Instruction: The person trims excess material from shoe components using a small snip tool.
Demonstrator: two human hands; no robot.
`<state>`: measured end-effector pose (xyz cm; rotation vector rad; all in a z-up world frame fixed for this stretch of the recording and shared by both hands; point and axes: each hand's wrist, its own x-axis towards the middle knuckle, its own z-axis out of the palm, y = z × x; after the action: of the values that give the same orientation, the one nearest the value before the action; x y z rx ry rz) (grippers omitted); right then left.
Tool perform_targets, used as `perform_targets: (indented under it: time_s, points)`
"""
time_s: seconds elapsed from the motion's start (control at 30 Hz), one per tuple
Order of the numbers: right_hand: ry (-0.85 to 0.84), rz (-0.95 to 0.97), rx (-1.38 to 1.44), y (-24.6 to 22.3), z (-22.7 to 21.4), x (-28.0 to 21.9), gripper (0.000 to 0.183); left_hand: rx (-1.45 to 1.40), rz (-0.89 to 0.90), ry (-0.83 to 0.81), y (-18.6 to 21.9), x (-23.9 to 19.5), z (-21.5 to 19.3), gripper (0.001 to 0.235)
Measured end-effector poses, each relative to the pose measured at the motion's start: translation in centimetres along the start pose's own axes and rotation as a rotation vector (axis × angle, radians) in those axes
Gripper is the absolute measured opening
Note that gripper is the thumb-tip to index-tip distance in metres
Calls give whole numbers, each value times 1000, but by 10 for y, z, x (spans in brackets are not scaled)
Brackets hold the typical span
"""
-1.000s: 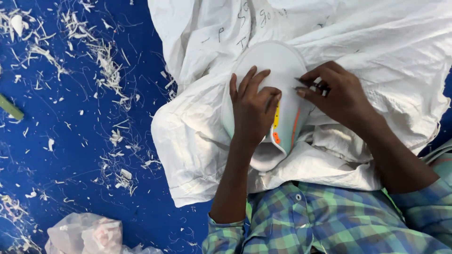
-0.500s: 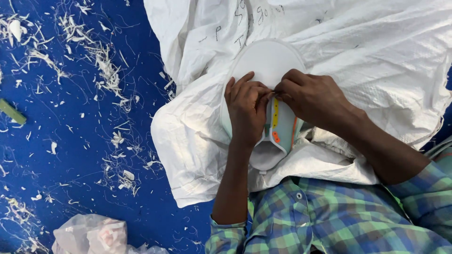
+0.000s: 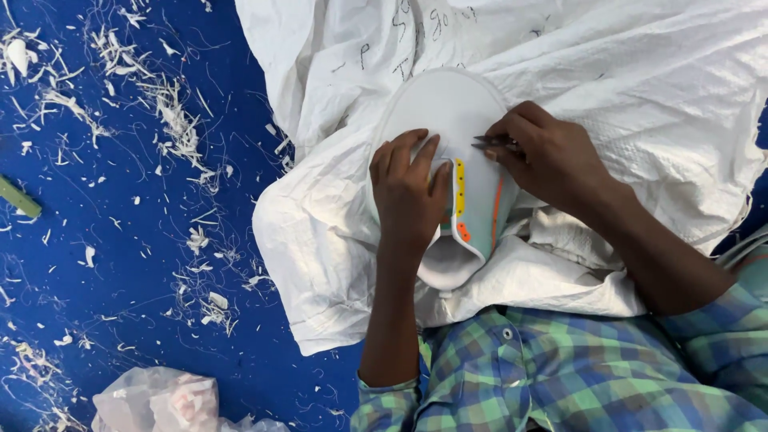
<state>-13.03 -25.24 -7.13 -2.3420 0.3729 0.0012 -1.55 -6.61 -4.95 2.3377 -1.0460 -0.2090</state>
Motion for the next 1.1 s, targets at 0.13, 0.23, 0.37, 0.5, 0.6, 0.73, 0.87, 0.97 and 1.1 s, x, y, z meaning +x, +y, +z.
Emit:
perform_targets:
  time_s: [0.13, 0.23, 0.37, 0.5, 0.6, 0.73, 0.87, 0.97, 1.1]
  points:
    - [-14, 14, 1, 0, 2, -1, 24, 39, 11, 29, -2, 1, 15, 29]
    - [-22, 18, 12, 3, 3, -3, 26, 102, 15, 77, -4, 0, 24, 15]
    - [-37, 27, 29, 2, 2, -3, 28, 127, 28, 87, -6, -5, 17, 12]
    - [-32, 31, 53, 3, -2, -2, 30, -510, -448, 357, -53, -27, 17, 8]
    - [-43, 28, 67, 3, -2, -2, 30, -547, -356, 686, -64, -28, -18, 39]
    - [-11, 3, 104, -7, 0, -1, 31, -190, -186, 516, -53, -17, -24, 73]
    - [43, -16, 197, -26, 3, 1, 56, -419, -429, 141, -44, -15, 2, 84]
    - [86, 10, 249, -11, 15, -1, 60, -507, -432, 134, -19, -5, -8, 72]
    - [265, 107, 383, 32, 17, -6, 39, -657, -530, 319, -15, -15, -25, 38]
